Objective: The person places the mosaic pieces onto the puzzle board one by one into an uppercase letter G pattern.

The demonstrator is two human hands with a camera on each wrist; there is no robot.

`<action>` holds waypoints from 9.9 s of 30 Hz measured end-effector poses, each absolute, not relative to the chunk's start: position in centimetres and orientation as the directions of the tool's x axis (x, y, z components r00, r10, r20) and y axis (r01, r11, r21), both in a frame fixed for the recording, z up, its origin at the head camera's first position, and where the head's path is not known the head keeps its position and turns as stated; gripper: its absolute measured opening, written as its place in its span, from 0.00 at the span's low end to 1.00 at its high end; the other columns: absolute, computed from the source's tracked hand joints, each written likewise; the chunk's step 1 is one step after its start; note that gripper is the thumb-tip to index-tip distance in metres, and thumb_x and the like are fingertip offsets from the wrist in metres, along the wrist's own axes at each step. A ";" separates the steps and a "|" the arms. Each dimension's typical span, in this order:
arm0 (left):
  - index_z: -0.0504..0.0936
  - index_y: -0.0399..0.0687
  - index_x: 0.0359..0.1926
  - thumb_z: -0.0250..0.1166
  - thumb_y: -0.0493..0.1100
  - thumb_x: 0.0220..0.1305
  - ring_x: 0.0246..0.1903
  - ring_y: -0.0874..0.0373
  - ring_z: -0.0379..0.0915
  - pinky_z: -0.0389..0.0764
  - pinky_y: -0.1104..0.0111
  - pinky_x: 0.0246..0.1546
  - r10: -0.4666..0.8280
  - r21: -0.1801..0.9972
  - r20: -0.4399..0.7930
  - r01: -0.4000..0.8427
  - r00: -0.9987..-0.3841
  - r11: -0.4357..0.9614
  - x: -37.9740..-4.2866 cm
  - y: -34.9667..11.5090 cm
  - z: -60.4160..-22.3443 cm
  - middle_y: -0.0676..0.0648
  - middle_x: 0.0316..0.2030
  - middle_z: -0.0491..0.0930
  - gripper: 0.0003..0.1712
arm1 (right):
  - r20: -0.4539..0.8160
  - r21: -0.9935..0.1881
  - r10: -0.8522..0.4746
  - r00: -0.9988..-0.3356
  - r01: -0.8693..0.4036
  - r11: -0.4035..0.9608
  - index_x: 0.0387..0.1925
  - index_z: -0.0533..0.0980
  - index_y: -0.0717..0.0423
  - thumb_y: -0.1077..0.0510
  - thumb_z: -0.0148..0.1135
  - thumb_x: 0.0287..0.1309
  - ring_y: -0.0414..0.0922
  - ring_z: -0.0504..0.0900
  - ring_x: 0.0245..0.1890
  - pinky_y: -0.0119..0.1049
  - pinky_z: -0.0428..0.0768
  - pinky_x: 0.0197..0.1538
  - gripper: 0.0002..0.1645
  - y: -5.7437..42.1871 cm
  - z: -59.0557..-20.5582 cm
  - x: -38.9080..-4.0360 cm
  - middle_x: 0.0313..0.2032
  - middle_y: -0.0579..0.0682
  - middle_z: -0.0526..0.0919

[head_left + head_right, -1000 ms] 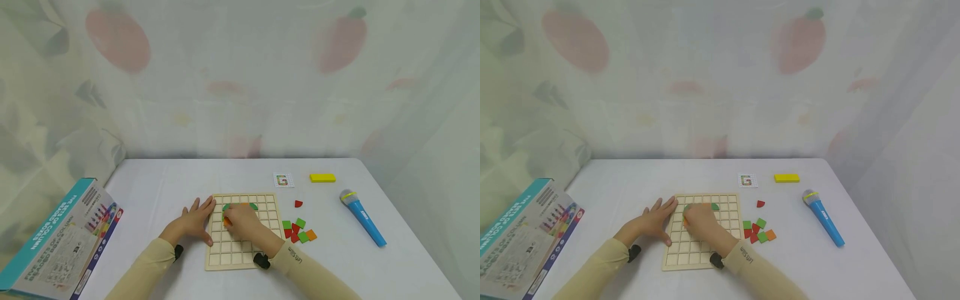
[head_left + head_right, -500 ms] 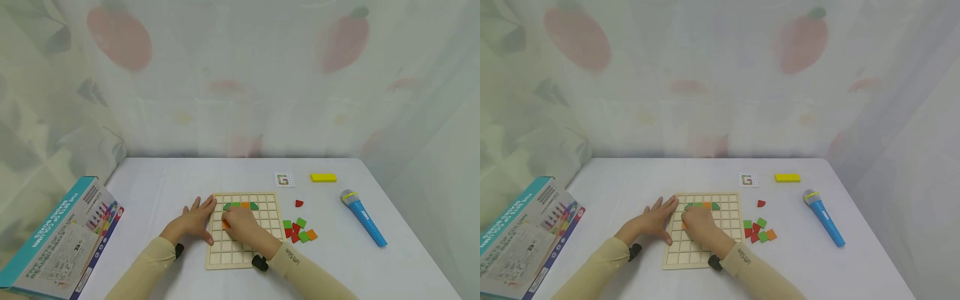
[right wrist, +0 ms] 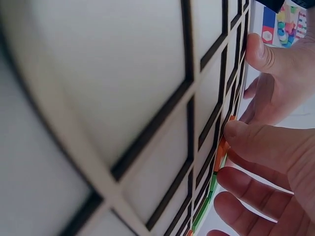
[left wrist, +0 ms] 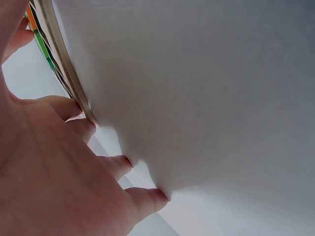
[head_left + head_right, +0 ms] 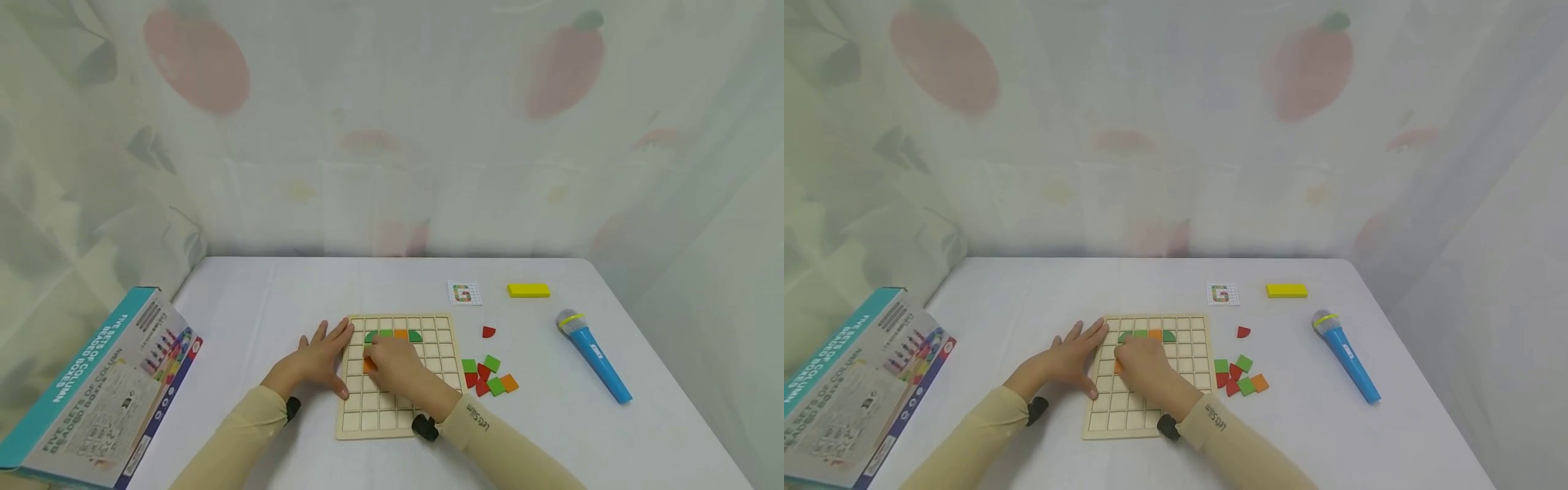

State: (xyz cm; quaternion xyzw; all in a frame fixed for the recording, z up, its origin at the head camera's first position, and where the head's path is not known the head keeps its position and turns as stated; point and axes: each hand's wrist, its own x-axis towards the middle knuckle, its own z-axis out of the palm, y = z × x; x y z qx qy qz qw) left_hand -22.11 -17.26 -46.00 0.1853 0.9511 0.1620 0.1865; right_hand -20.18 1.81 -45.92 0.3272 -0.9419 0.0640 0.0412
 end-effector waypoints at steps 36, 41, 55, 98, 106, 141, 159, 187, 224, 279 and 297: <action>0.47 0.46 0.72 0.79 0.61 0.21 0.67 0.32 0.30 0.40 0.29 0.53 0.408 0.374 -0.274 0.294 -0.871 0.879 -21.8 -17.1 -45.9 0.44 0.72 0.39 0.76 | 0.065 -0.306 -0.186 -0.980 -0.197 0.931 0.41 0.81 0.53 0.56 0.71 0.45 0.42 0.77 0.34 0.39 0.78 0.37 0.18 19.1 -45.2 -19.6 0.36 0.47 0.79; 0.47 0.47 0.72 0.79 0.61 0.21 0.68 0.33 0.29 0.39 0.30 0.54 0.402 0.371 -0.269 0.291 -0.875 0.882 -21.7 -17.2 -45.8 0.45 0.72 0.39 0.76 | 0.022 -0.306 -0.150 -0.988 -0.150 0.940 0.42 0.80 0.53 0.56 0.71 0.45 0.42 0.75 0.32 0.38 0.78 0.35 0.18 20.2 -45.7 -19.4 0.33 0.46 0.78; 0.46 0.49 0.72 0.78 0.64 0.19 0.68 0.33 0.29 0.40 0.29 0.53 0.407 0.367 -0.260 0.301 -0.875 0.880 -22.1 -17.3 -46.5 0.46 0.72 0.39 0.78 | -0.040 -0.297 -0.143 -0.989 -0.125 0.947 0.40 0.81 0.55 0.57 0.72 0.43 0.41 0.74 0.29 0.38 0.79 0.37 0.18 20.6 -46.1 -18.8 0.31 0.45 0.78; 0.45 0.49 0.72 0.77 0.65 0.21 0.67 0.33 0.28 0.40 0.29 0.53 0.421 0.358 -0.276 0.314 -0.864 0.879 -22.4 -17.5 -46.4 0.46 0.72 0.38 0.77 | 0.120 -0.082 -0.640 -0.759 -0.650 0.755 0.39 0.82 0.46 0.52 0.69 0.47 0.34 0.71 0.27 0.28 0.71 0.28 0.14 3.1 -45.3 -18.8 0.30 0.39 0.76; 0.46 0.48 0.72 0.78 0.64 0.21 0.67 0.32 0.28 0.39 0.29 0.53 0.425 0.367 -0.261 0.318 -0.867 0.874 -22.2 -17.5 -46.4 0.45 0.72 0.38 0.77 | 0.114 -0.044 -0.658 -0.744 -0.666 0.745 0.36 0.82 0.44 0.51 0.70 0.46 0.36 0.73 0.27 0.30 0.69 0.26 0.11 2.3 -46.0 -18.2 0.30 0.39 0.76; 0.46 0.48 0.72 0.78 0.63 0.22 0.67 0.33 0.28 0.39 0.29 0.53 0.412 0.361 -0.282 0.302 -0.866 0.883 -22.3 -17.2 -46.0 0.45 0.72 0.38 0.76 | 0.161 -0.060 -0.624 -0.764 -0.639 0.767 0.40 0.82 0.45 0.52 0.68 0.49 0.36 0.75 0.30 0.29 0.73 0.30 0.13 3.8 -45.5 -18.3 0.32 0.40 0.77; 0.46 0.48 0.72 0.79 0.62 0.20 0.67 0.33 0.28 0.39 0.29 0.54 0.404 0.358 -0.282 0.296 -0.870 0.886 -22.2 -17.2 -46.3 0.45 0.72 0.38 0.77 | 0.215 -0.175 -0.384 -0.898 -0.422 0.890 0.40 0.82 0.53 0.59 0.71 0.44 0.44 0.78 0.29 0.34 0.74 0.25 0.16 14.4 -44.3 -21.6 0.35 0.48 0.80; 0.44 0.49 0.72 0.78 0.64 0.19 0.68 0.35 0.27 0.38 0.31 0.55 0.400 0.355 -0.283 0.292 -0.872 0.888 -22.1 -17.2 -46.2 0.46 0.72 0.37 0.78 | -0.078 -0.202 -0.143 -0.987 -0.125 0.971 0.27 0.76 0.54 0.53 0.66 0.52 0.44 0.70 0.23 0.35 0.73 0.29 0.10 20.7 -45.9 -24.6 0.22 0.46 0.75; 0.45 0.48 0.72 0.79 0.61 0.22 0.68 0.34 0.27 0.38 0.31 0.55 0.406 0.369 -0.275 0.295 -0.871 0.882 -21.9 -17.2 -45.7 0.46 0.72 0.37 0.76 | 0.153 -0.345 -0.404 -0.902 -0.431 0.834 0.40 0.81 0.54 0.59 0.70 0.45 0.40 0.77 0.33 0.35 0.77 0.36 0.16 13.5 -43.5 -21.1 0.34 0.44 0.81; 0.44 0.50 0.72 0.78 0.63 0.23 0.68 0.34 0.26 0.38 0.30 0.55 0.409 0.347 -0.286 0.304 -0.867 0.887 -22.5 -17.2 -45.9 0.47 0.72 0.36 0.76 | 0.125 -0.200 -0.653 -0.747 -0.664 0.721 0.39 0.82 0.47 0.53 0.67 0.50 0.36 0.73 0.31 0.28 0.69 0.31 0.12 3.5 -46.3 -15.6 0.33 0.39 0.76; 0.44 0.49 0.72 0.79 0.62 0.22 0.68 0.34 0.27 0.38 0.30 0.54 0.404 0.355 -0.302 0.292 -0.863 0.888 -22.9 -16.7 -46.1 0.47 0.72 0.36 0.77 | 0.156 -0.245 -0.615 -0.773 -0.633 0.734 0.41 0.82 0.49 0.52 0.68 0.50 0.38 0.76 0.37 0.32 0.76 0.39 0.15 6.7 -45.5 -15.6 0.35 0.40 0.78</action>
